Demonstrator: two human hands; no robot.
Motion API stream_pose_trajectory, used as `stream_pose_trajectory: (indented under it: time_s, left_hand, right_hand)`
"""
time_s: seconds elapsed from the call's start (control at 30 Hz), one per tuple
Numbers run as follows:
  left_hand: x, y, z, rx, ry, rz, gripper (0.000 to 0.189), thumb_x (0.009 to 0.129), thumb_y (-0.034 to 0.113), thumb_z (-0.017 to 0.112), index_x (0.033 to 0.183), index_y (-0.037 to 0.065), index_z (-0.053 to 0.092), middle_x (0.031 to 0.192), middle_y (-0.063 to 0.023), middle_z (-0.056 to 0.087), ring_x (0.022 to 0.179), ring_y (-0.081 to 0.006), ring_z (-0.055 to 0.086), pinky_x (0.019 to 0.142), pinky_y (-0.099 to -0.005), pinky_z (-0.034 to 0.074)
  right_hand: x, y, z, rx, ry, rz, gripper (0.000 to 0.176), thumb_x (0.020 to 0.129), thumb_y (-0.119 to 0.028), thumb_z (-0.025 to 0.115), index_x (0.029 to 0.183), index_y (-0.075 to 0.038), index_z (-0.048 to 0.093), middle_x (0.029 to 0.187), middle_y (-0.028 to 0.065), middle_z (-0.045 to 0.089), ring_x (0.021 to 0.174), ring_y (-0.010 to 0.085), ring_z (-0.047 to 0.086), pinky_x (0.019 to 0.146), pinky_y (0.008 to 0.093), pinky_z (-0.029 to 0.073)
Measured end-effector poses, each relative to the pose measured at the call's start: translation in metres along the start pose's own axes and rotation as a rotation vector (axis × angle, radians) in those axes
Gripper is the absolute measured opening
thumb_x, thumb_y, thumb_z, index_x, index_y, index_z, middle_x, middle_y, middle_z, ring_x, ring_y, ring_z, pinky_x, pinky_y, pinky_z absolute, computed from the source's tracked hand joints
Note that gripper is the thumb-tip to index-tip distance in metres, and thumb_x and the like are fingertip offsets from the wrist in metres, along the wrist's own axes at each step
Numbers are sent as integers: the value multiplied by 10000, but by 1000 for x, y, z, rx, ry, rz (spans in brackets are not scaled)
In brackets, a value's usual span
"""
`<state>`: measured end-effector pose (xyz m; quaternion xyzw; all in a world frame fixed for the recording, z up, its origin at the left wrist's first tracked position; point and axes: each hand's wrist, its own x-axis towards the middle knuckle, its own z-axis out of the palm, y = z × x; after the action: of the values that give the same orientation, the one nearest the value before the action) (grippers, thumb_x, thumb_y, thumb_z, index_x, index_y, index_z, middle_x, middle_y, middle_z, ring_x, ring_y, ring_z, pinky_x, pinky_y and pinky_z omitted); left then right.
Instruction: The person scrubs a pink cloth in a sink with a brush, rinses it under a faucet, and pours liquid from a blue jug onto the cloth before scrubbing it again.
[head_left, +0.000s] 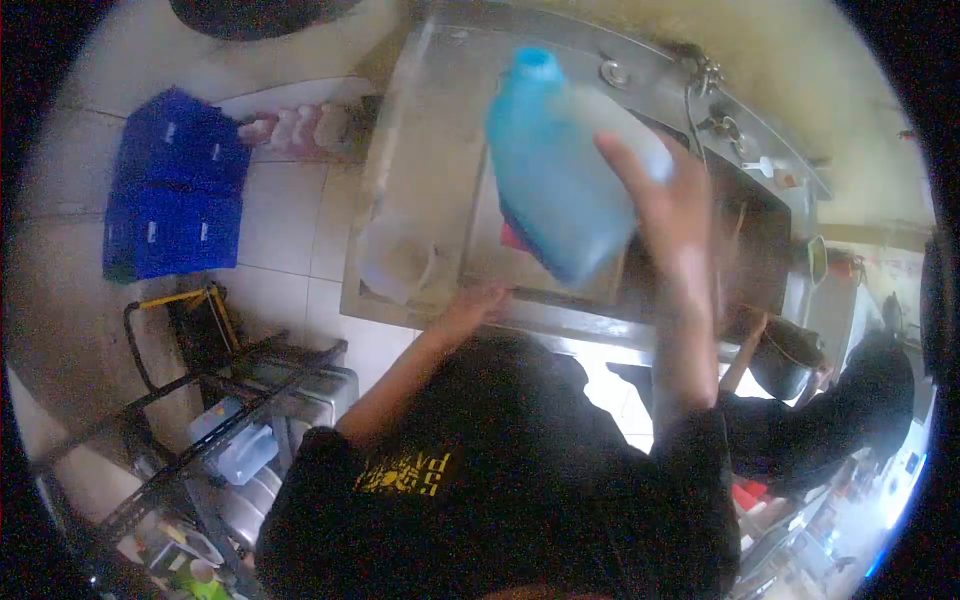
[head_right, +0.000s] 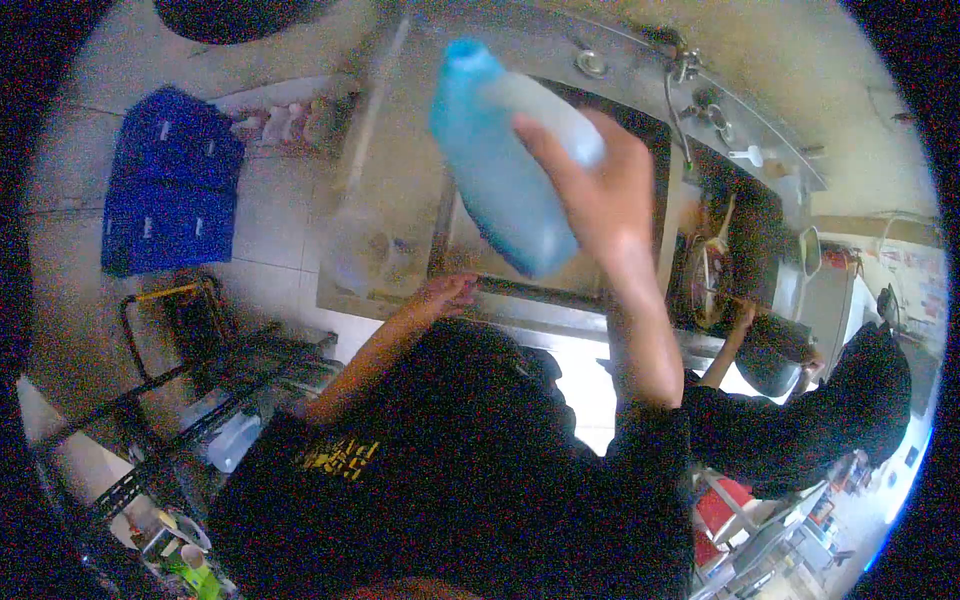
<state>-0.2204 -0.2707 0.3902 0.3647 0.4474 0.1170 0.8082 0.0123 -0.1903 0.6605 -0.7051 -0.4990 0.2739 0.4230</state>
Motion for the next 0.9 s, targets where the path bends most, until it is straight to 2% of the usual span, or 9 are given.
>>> stream_pose_trajectory:
  time_s: [0.1, 0.37, 0.53, 0.57, 0.67, 0.73, 0.8, 0.87, 0.9]
  left_hand:
    - [-35, -5, -17, 161, -56, 43, 586, 1043, 490, 480, 1434, 53, 480, 1382, -107, 563, 1270, -236, 538, 1056, -380, 439]
    - [-64, -7, -31, 189, -56, 67, 523, 1067, 399, 477, 1438, 30, 482, 1380, -109, 578, 1275, -221, 545, 1068, -362, 429]
    - [-40, 0, -5, 78, 3, 50, 521, 1063, 374, 493, 1447, 23, 467, 1411, -135, 553, 1314, -245, 525, 1094, -376, 411]
    - [-29, 3, 3, 58, 12, 70, 522, 1062, 367, 496, 1451, 22, 461, 1422, -145, 544, 1321, -248, 519, 1100, -382, 407]
    - [48, -18, 9, 176, 104, 49, 543, 1040, 336, 523, 1458, -1, 439, 1422, -210, 525, 1352, -282, 487, 1131, -425, 376]
    - [103, -29, 12, 692, 72, 49, 567, 1025, 331, 520, 1465, -10, 416, 1426, -253, 503, 1357, -335, 473, 1153, -454, 344]
    - [171, -45, 16, 850, 82, -5, 599, 1008, 344, 517, 1472, -15, 395, 1444, -280, 470, 1367, -378, 449, 1175, -470, 310]
    - [256, -108, -2, 949, 21, -63, 643, 991, 389, 520, 1476, -10, 384, 1486, -276, 419, 1392, -409, 393, 1189, -489, 274]
    - [300, -147, -17, 958, 2, -69, 665, 982, 412, 522, 1478, -7, 378, 1507, -275, 393, 1405, -424, 366, 1197, -498, 256]
  right_hand:
    - [48, 7, 64, -96, -31, -88, 627, 819, -547, 757, 1007, 50, 728, 883, 158, 739, 799, 198, 706, 722, 354, 550]
    - [99, 17, 246, -214, 185, -231, 675, 777, -649, 713, 879, 17, 728, 885, 248, 710, 855, 402, 705, 786, 517, 553]
    - [100, 7, 241, 3, -79, -185, 708, 772, -624, 733, 1064, 19, 681, 1098, 246, 677, 1067, 381, 650, 935, 498, 495]
    - [97, 22, 234, 41, 58, -241, 696, 797, -575, 736, 1175, -1, 629, 1118, 219, 667, 1081, 381, 640, 939, 484, 497]
    - [94, 107, 168, 25, 45, -224, 504, 846, -395, 713, 1190, -32, 649, 1198, 233, 646, 1114, 384, 632, 929, 494, 516]
    - [90, 236, 142, -258, -63, 118, 422, 849, -305, 683, 1156, -28, 599, 961, 232, 706, 937, 433, 680, 802, 502, 546]
    - [62, 359, 119, -199, -19, 153, 364, 863, -250, 643, 1165, -54, 599, 1060, 256, 676, 1029, 438, 654, 858, 533, 524]
    - [43, 498, 122, -516, -139, 163, 394, 868, -244, 648, 1185, -16, 594, 1183, 267, 628, 1104, 441, 619, 924, 543, 504]
    - [47, 518, 119, -503, -115, 374, 435, 889, -245, 645, 1250, -18, 554, 1195, 264, 617, 1091, 445, 615, 927, 536, 503]
